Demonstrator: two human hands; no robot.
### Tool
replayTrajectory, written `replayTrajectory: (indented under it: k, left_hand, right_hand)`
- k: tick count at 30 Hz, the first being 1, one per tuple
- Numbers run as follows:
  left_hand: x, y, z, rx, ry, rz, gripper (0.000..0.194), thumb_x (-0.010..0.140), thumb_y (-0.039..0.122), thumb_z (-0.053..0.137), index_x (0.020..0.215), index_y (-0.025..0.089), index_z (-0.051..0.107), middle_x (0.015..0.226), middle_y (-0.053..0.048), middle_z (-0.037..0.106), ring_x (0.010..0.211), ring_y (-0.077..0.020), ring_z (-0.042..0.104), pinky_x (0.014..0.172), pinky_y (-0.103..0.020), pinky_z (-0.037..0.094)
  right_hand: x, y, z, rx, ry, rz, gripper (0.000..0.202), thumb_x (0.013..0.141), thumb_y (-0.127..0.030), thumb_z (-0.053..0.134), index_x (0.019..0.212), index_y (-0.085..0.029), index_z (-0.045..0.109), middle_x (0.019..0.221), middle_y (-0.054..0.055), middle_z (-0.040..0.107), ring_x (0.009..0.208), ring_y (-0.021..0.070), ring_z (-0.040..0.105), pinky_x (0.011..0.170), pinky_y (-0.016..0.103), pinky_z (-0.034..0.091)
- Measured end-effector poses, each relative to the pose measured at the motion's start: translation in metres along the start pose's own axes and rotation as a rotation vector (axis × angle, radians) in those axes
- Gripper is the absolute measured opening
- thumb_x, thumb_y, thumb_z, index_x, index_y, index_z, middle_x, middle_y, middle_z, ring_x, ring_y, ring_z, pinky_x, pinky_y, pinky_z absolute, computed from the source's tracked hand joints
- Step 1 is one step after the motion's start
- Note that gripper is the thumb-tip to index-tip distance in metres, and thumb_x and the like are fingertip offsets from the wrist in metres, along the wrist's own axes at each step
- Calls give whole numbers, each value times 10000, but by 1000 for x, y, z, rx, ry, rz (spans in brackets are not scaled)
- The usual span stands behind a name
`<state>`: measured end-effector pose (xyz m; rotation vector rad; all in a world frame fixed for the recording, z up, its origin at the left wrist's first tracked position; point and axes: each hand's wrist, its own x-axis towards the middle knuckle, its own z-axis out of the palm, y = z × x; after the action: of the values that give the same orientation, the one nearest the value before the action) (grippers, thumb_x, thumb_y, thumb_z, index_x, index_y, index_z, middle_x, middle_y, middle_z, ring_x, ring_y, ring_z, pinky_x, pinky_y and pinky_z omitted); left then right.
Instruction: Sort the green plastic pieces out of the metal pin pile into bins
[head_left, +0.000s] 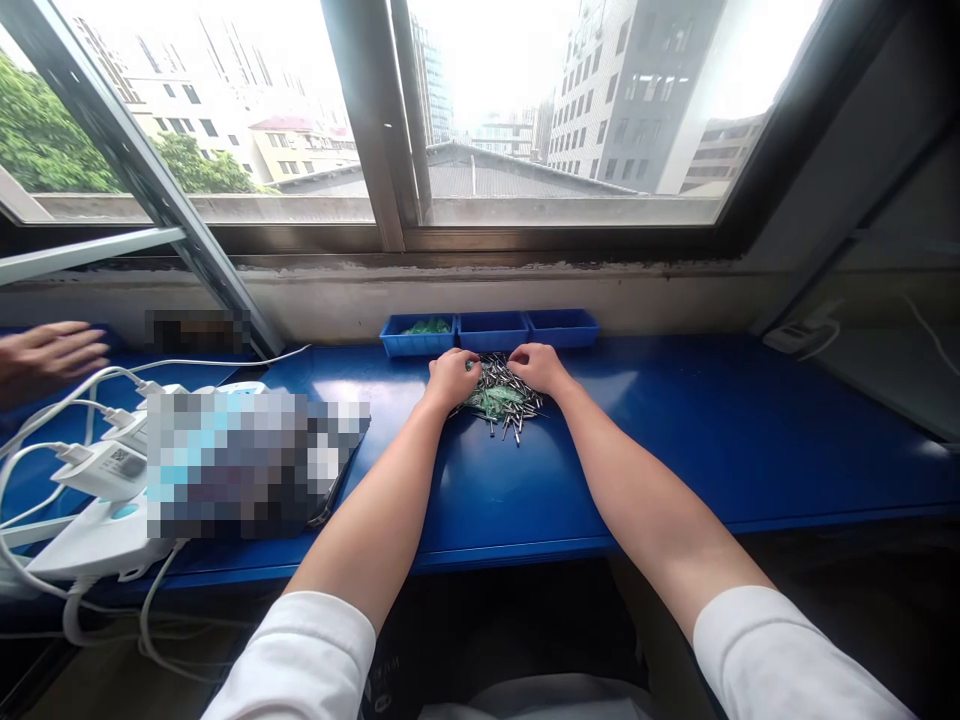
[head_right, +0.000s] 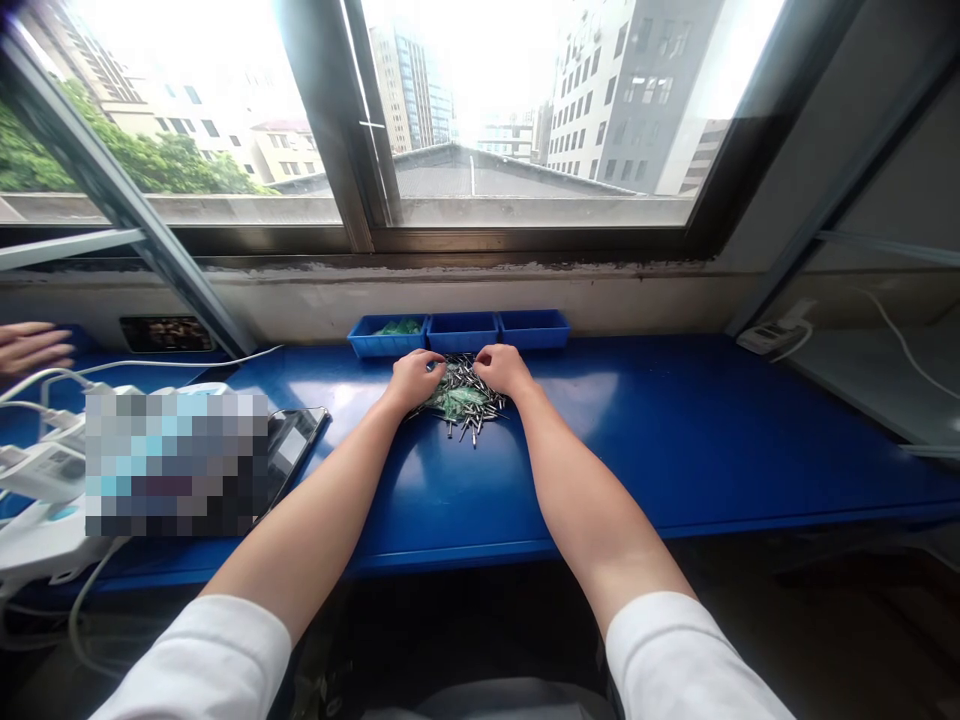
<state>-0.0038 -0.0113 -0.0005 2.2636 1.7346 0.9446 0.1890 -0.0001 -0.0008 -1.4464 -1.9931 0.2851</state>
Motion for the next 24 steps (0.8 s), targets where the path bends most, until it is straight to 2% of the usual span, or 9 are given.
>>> replayTrajectory:
  k: [3,7,12,16,24]
  left_hand:
    - [-1,1,-1,3,-6,1,257,815,331,484,924,236,696,1062,-25,650,1021,-221,573,940,-331,385]
    - [0,1,-1,6,-15,5,254,815,335,489,925,243,698,1060,-24,651,1013,-224,576,939,-337,387]
    - [0,1,-1,6,-19,-3,256,809,335,496,935,231,693,1068,-34,648,1007,-219,576,928,-326,393]
    - [-1,3,-2,-8,-17,5,254,805,331,496,927,223,692,1056,-37,648,1007,-219,576,929,-327,396]
    - [-1,2,-2,-75,40,95,239,798,313,518,937,219,689,1032,-35,657,997,-209,591,913,-312,433]
  right_hand:
    - [-3,-3,0,2,-84,-58,166,729,-299,618,807,-183,708,846,38,672,772,155,592,714,240,437]
    - [-3,-6,2,-39,-121,-120,192,724,-330,628,804,-175,709,845,52,664,784,163,588,720,242,431]
    - [-1,-9,6,-34,-153,-14,140,727,-277,617,791,-168,678,852,49,669,769,158,584,662,235,419]
    - [-2,-12,7,-26,-148,7,87,730,-226,612,772,-163,656,840,47,663,763,158,572,663,242,412]
    - [-2,-9,10,52,-18,-135,73,750,-237,646,788,-186,681,827,40,655,829,175,563,758,283,430]
